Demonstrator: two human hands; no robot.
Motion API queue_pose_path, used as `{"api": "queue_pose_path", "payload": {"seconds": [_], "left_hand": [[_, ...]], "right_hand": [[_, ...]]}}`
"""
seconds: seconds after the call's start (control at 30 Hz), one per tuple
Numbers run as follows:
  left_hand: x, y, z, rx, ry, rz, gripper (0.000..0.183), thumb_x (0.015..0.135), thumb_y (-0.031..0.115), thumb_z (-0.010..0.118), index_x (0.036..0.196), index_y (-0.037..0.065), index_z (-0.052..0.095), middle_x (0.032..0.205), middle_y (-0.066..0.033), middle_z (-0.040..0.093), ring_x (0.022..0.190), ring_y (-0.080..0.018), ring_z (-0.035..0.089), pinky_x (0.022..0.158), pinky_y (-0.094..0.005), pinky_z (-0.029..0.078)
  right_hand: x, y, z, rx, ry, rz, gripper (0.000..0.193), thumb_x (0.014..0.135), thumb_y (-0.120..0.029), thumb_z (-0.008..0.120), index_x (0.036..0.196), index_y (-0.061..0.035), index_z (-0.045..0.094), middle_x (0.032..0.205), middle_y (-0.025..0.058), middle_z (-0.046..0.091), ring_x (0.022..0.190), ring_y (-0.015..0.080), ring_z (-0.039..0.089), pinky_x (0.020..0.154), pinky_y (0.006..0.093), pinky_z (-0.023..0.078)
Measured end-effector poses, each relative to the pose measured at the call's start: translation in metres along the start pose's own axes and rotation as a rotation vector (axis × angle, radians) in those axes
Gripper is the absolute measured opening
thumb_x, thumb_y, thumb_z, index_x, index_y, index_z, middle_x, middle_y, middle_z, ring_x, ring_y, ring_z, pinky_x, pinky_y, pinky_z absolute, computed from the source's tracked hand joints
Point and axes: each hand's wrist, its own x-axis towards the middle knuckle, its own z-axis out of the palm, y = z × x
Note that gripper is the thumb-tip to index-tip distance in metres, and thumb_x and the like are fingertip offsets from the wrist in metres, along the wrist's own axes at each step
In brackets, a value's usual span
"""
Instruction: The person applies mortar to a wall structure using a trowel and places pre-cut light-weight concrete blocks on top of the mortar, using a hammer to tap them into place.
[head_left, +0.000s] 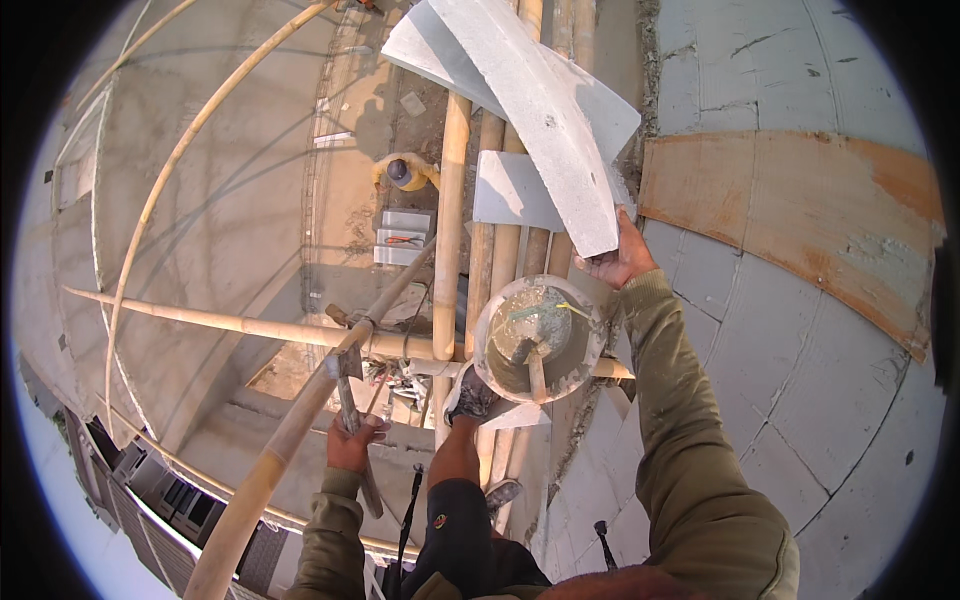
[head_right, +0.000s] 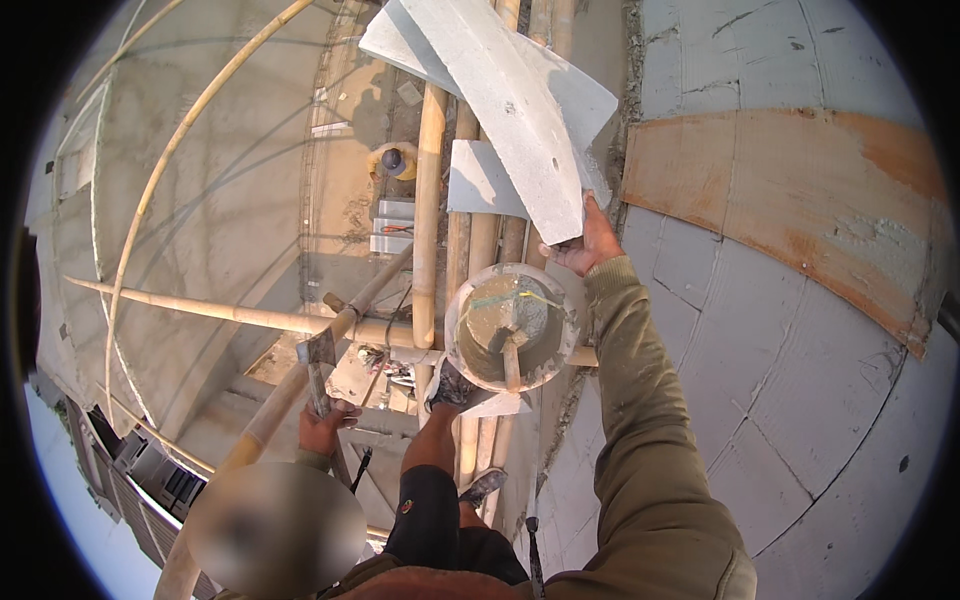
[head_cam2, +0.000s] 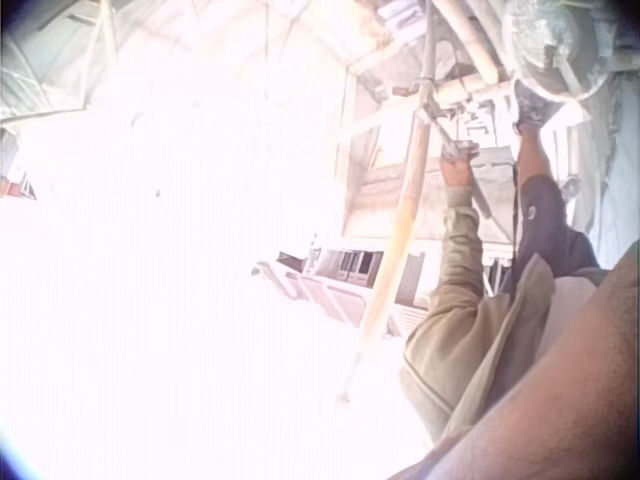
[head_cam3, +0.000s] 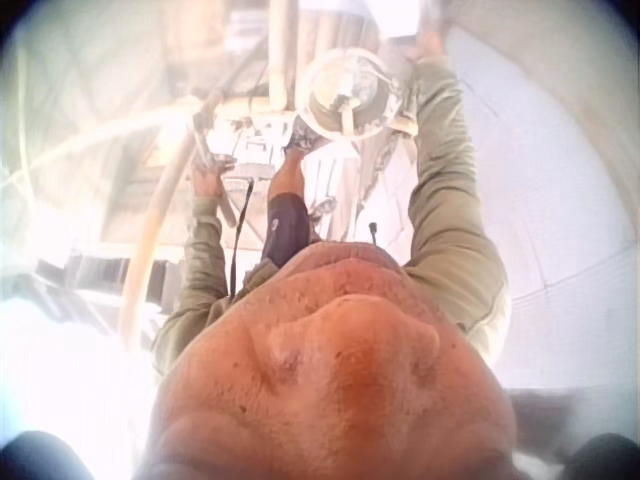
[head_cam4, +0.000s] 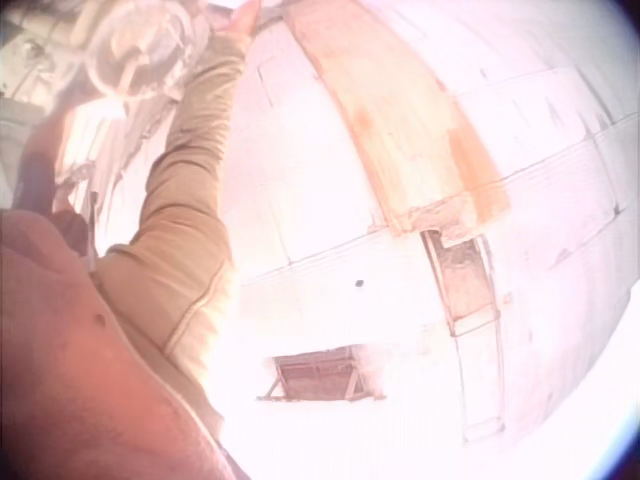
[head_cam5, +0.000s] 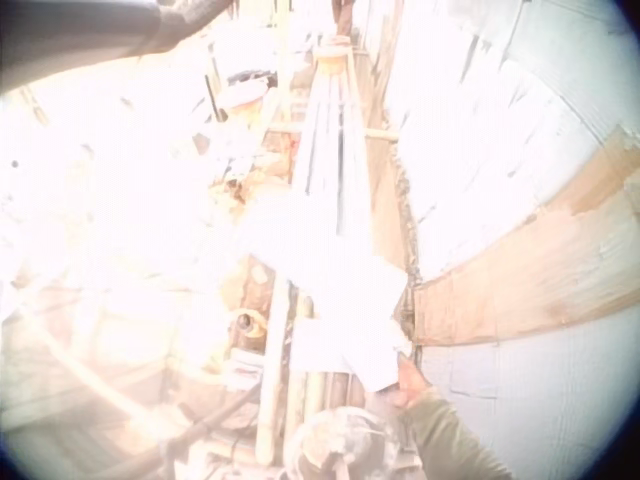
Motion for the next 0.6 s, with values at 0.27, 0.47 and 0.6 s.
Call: {"api": "queue_pose_path", "payload": {"seconds": [0.27, 0.47, 0.6], "left_hand": [[-0.051, 0.018, 0.046, -0.122, -0.109, -0.069, 0.018, 0.097, 0.01, 0.067, 0.103, -0.006, 0.06, 0.094, -0.0188, 0.073, 0.087, -0.0305, 0.076, 0.073, -0.039, 0.065], [-0.106, 0.032, 0.132, -0.394, -0.114, -0.153, 0.022, 0.102, 0.017, 0.064, 0.101, -0.005, 0.062, 0.096, -0.0185, 0.072, 0.093, -0.0349, 0.076, 0.075, -0.0438, 0.065], [-0.152, 0.021, 0.182, -0.574, -0.2, -0.29, 0.025, 0.102, 0.02, 0.065, 0.107, -0.005, 0.06, 0.098, -0.018, 0.071, 0.091, -0.0346, 0.075, 0.074, -0.0435, 0.065]], "right_hand": [[0.004, -0.029, -0.023, 0.183, -0.011, 0.264, 0.058, 0.103, -0.049, 0.046, 0.138, -0.0039, 0.056, 0.124, 0.0202, 0.064, 0.111, 0.0447, 0.063, 0.079, 0.0457, 0.062], [-0.032, -0.033, 0.064, -0.681, 0.793, -0.49, 0.095, 0.096, -0.063, 0.055, 0.163, -0.0088, 0.015, 0.162, 0.0327, 0.021, 0.146, 0.0559, 0.027, 0.113, 0.0664, 0.031], [0.001, -0.042, 0.165, -1.641, 0.799, -1.165, 0.109, 0.085, -0.062, 0.07, 0.163, -0.0094, 0.015, 0.161, 0.0374, 0.02, 0.144, 0.0595, 0.029, 0.113, 0.074, 0.02]]}}
